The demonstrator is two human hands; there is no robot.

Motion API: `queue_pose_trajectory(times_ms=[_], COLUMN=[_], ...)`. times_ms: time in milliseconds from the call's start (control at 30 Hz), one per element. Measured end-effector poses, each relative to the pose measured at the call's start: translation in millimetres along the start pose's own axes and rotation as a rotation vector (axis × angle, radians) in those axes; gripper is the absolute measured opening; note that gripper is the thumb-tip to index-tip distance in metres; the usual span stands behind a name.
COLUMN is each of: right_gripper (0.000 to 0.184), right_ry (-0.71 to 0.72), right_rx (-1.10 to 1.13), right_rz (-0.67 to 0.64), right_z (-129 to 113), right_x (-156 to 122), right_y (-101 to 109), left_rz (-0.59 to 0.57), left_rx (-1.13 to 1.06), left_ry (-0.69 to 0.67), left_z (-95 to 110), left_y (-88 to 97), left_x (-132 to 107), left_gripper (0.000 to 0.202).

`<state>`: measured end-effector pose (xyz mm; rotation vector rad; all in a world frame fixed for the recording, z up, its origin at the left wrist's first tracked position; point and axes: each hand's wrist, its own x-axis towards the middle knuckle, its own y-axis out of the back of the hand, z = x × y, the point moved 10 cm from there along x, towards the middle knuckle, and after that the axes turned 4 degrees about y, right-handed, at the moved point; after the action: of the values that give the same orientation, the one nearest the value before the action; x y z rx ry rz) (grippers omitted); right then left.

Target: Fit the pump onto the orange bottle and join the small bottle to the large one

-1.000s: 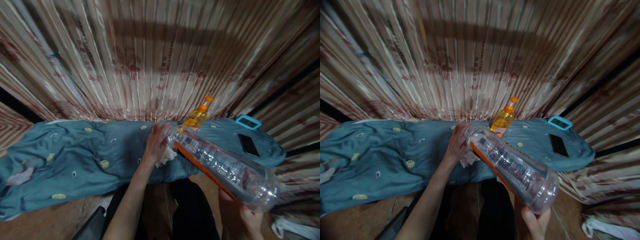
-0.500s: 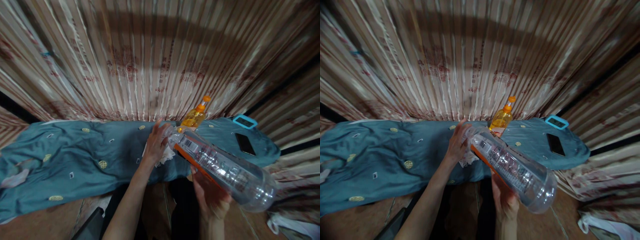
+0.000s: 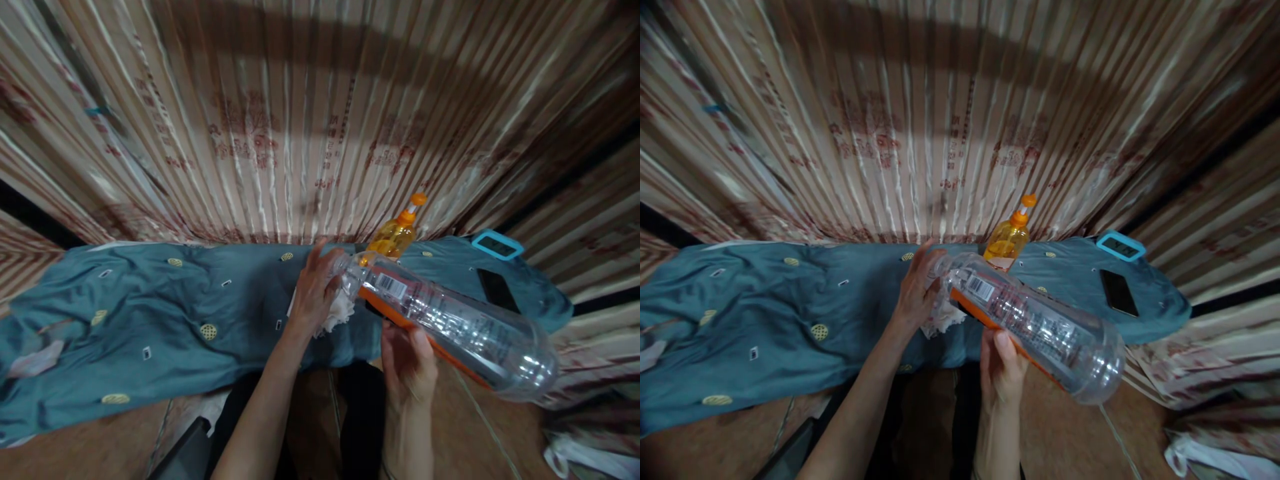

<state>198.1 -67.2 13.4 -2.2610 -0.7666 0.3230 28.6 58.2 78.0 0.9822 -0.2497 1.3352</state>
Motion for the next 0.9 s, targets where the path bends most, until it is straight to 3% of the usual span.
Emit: queue_pose_trajectory(times_ms=[200,333,533,700,800,900], right_gripper=[0.061,0.055,0.056,0.059,0.065,0.059], right_ry=[-0.006,0.008,0.022,0.007,-0.015,-0.039], right_rx=[-0.005,-0.018,-0.008,0.002,0.012,0.032], right_rz=[-0.098,-0.139,-0.082,-0.069,-0.064,-0.036], right_z=[3.5,0.7,-6.8,-6.9,-5.2,-2.5], right_x=[2.6,6.1,11.8,10.2,8.7,7.8], right_y=[-4.0,-13.5,-18.0,-22.3,-23.6,-20.0], left_rz=[-0.005,-0.009,0.012,0.083,0.104,0.111], left_rx=[0.011,0.011,-0.002,-0.028,0.0,0.045], left_ry=[0.01,0.045,0.043,0.013,0.024,0.055], left_z=[0.3,-2.7,1.7,1.0,-2.8,-5.9], left_y=[0.2,-2.2,-4.2,0.2,2.1,3.9], left_x=[0.0,0.6,0.3,-1.9,-4.1,-6.2], left_gripper=[0.043,0.044,0.051,0.068,0.066,0.062])
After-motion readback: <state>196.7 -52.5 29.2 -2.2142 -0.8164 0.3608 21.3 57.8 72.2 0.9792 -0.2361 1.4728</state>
